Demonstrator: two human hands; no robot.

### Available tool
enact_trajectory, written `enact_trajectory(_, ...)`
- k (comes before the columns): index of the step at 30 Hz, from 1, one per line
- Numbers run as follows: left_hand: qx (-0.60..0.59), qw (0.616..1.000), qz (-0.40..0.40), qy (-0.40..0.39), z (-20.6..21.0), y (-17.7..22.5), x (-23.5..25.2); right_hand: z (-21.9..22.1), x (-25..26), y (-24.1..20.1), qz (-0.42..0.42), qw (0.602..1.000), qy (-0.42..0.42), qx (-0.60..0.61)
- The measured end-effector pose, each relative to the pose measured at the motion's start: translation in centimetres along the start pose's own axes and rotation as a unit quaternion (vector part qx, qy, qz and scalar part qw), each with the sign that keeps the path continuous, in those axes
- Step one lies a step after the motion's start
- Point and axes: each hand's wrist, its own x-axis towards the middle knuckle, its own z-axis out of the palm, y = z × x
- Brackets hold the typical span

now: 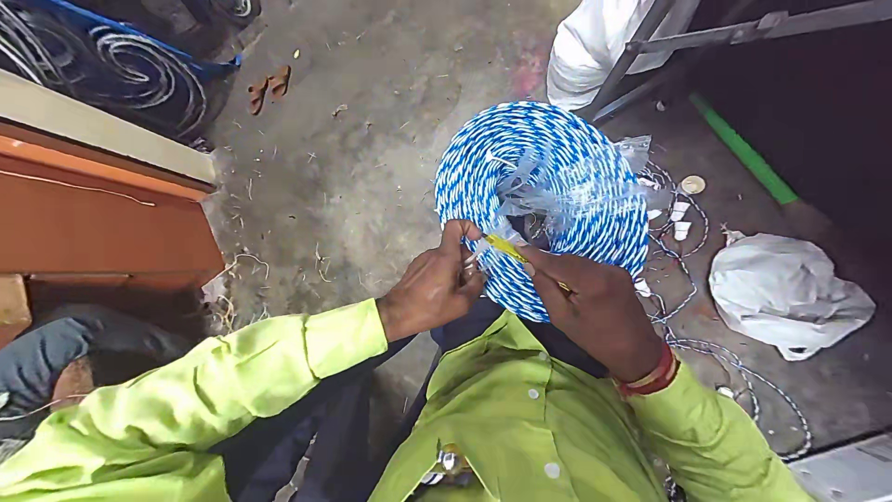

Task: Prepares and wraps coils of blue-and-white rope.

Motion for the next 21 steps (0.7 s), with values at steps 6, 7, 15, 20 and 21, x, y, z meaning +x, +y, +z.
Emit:
enact_trajectory(6,0.001,0.999,0.020,0.027,-0.9,-1.5,-1.9,-10.0,-1.5,-1.4,-0.052,0.972,-0.209,-0.098)
enact_trajectory(7,-0.012,0.999,0.020,0.031,-1.5,-1.8,-2.5,-12.4,-1.6,-1.4,-0.039,0.968,-0.236,-0.082)
enact_trajectory(15,-0.185,0.957,-0.218,-0.059,-8.1,-7.2,-7.8,-7.4,2.2,-0.7,0.033,0.994,0.018,0.099)
enact_trajectory(20,0.056,0.972,-0.156,0.166,-18.2,-8.5,-16.7,-2.3,4.3,1.6,0.040,0.982,0.025,0.182)
enact_trajectory(21,0.074,0.959,-0.138,0.237,-20.9,-9.4,-18.4,-1.5,4.8,1.5,0.028,0.984,0.003,0.176)
